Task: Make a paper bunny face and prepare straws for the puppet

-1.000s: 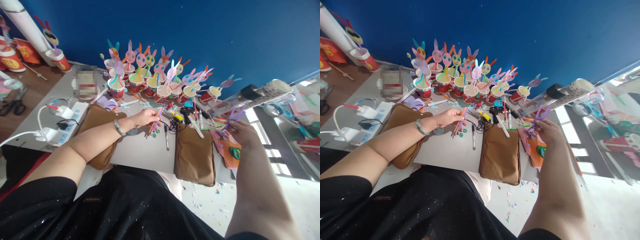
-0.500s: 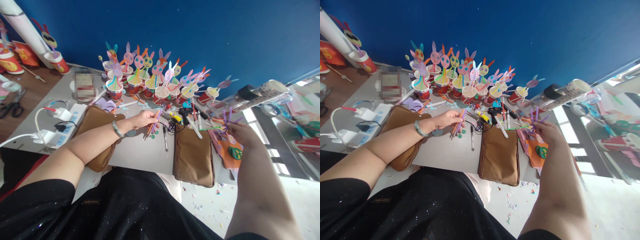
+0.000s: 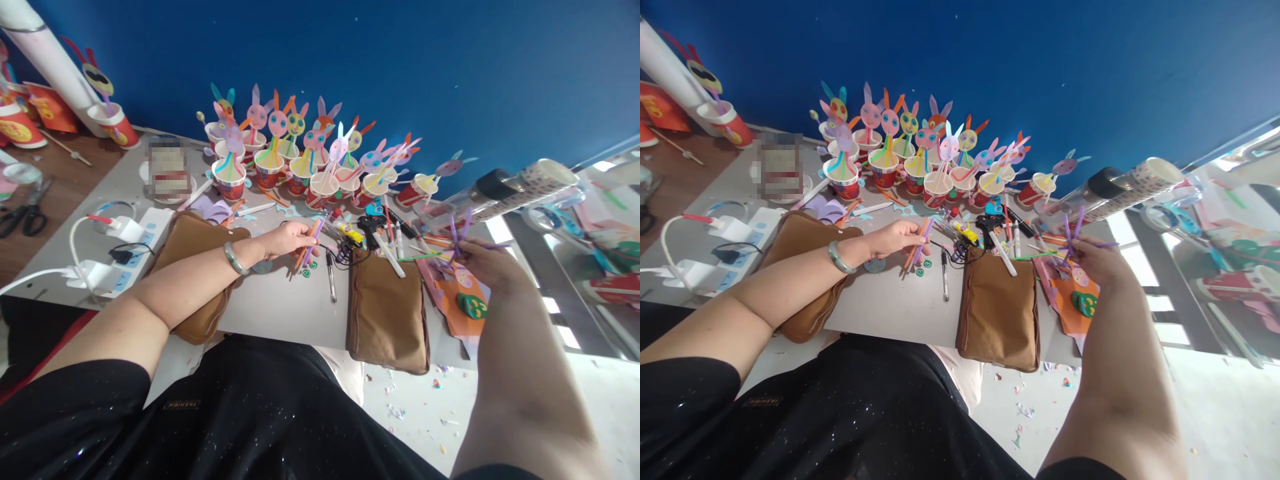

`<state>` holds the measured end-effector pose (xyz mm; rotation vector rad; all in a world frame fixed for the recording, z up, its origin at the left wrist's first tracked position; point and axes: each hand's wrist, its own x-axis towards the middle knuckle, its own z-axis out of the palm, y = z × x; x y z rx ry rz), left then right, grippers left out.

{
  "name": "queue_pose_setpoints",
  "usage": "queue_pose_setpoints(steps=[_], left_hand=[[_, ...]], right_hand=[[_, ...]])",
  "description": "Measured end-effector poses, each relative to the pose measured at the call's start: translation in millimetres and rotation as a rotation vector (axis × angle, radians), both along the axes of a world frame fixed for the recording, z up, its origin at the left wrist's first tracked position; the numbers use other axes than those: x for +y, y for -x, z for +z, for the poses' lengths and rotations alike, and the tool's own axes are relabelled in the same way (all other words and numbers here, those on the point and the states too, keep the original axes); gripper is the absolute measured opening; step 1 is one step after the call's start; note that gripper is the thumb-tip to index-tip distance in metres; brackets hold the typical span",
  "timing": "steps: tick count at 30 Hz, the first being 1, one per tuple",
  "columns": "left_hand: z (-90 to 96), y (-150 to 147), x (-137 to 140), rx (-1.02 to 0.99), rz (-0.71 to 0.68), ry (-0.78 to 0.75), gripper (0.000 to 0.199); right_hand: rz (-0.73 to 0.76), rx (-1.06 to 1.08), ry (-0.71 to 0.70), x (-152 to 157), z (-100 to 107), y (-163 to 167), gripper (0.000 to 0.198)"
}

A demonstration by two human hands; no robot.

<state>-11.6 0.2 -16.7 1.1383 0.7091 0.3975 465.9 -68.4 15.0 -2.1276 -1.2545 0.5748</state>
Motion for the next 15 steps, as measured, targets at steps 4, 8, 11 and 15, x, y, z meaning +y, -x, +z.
queue_pose_setpoints(steps=[4,8,11,15], left_hand=[[-4.3,0,1,-0.01,-0.006,-0.021,0.016],[-12.7,1,3,-0.045,-0.022,-0.04,0.027],[-17.2,2,5,-0.062,-0.035,-0.037,0.035],[-17.2,2,5,-0.051,-0.036,-0.036,0.036]], right_hand=[[-0.071,0.3,-0.067,0,-1,0,0.015],[-0.116,0.43,-0.109,1,-1,1,0.023],[-0.142,0.466,-0.12,1,1,1,0.02],[-0.161,0.473,-0.102,0,6,-1,0.018]])
